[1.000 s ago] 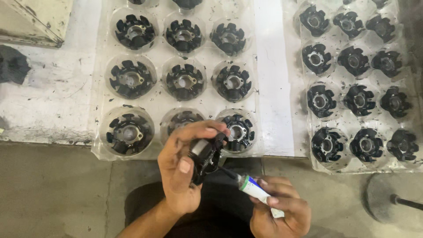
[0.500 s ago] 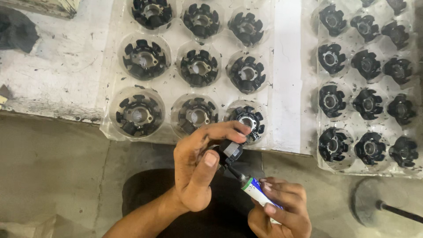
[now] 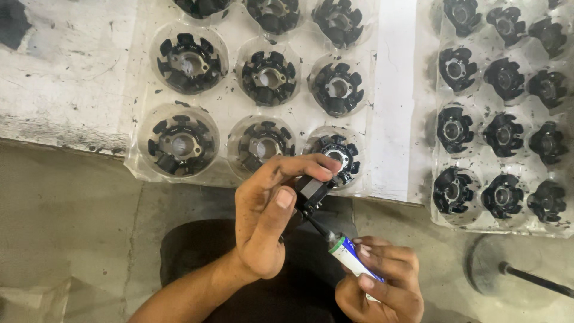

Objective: The person holds a black rotor component in one hand and squeezes adhesive from a tube onto its hub, rotating the part to reach different spots. They place finished rotors into plastic trays, pick up new ones, and at one point wipe the tube and their hands with a gray cloth.

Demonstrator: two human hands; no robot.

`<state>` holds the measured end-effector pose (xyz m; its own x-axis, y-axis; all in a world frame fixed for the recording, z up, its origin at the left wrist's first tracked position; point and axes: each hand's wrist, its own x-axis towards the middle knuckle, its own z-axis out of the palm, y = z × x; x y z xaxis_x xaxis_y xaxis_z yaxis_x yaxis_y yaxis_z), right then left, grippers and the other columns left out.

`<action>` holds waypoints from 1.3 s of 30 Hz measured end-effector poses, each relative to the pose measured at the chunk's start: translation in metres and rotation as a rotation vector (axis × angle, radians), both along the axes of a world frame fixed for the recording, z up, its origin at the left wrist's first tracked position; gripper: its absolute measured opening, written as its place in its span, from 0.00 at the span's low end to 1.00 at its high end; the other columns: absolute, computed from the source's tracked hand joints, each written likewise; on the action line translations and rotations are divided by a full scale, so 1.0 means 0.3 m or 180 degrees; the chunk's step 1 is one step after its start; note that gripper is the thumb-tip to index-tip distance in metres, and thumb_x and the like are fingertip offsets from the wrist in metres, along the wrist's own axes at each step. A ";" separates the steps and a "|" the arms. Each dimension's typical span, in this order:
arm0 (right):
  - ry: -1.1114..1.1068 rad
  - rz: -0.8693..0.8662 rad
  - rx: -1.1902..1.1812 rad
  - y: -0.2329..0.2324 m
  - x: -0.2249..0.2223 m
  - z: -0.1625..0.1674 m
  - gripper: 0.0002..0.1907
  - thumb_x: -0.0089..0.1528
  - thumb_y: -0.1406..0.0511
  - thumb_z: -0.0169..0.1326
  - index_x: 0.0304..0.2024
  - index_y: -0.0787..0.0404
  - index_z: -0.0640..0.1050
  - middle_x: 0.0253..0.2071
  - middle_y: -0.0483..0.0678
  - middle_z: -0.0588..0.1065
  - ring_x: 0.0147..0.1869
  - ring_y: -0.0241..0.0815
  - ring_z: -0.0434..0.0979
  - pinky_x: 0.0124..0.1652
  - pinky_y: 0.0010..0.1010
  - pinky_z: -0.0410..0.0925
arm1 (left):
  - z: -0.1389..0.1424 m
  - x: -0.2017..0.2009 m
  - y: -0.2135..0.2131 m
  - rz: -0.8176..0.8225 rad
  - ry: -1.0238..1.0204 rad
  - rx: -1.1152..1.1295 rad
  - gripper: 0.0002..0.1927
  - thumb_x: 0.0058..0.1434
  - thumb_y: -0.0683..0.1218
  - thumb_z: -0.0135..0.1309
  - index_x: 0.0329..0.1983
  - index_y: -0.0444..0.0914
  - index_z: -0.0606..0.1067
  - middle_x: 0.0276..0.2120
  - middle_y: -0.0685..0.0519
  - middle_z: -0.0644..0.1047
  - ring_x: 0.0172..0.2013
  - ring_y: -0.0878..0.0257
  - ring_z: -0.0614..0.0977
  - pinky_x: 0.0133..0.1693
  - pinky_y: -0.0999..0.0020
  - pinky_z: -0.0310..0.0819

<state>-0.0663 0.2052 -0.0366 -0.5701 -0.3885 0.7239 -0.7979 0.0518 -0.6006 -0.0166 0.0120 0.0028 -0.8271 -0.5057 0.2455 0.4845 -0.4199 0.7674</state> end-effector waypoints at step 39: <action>0.0122 -0.0484 -0.0230 -0.048 -0.012 0.002 0.26 0.54 0.82 0.61 0.44 0.56 0.64 0.40 0.51 0.73 0.39 0.43 0.77 0.36 0.36 0.82 | -0.018 -0.056 0.073 -0.0326 -0.0550 0.3422 0.22 0.64 0.56 0.46 0.50 0.36 0.73 0.47 0.38 0.78 0.48 0.39 0.81 0.47 0.43 0.79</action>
<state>-0.0698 0.1908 -0.0359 -0.5897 -0.2461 0.7692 -0.8066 0.1315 -0.5763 -0.0333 0.0339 -0.0027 -0.8582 -0.3131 -0.4068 0.3301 -0.9435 0.0298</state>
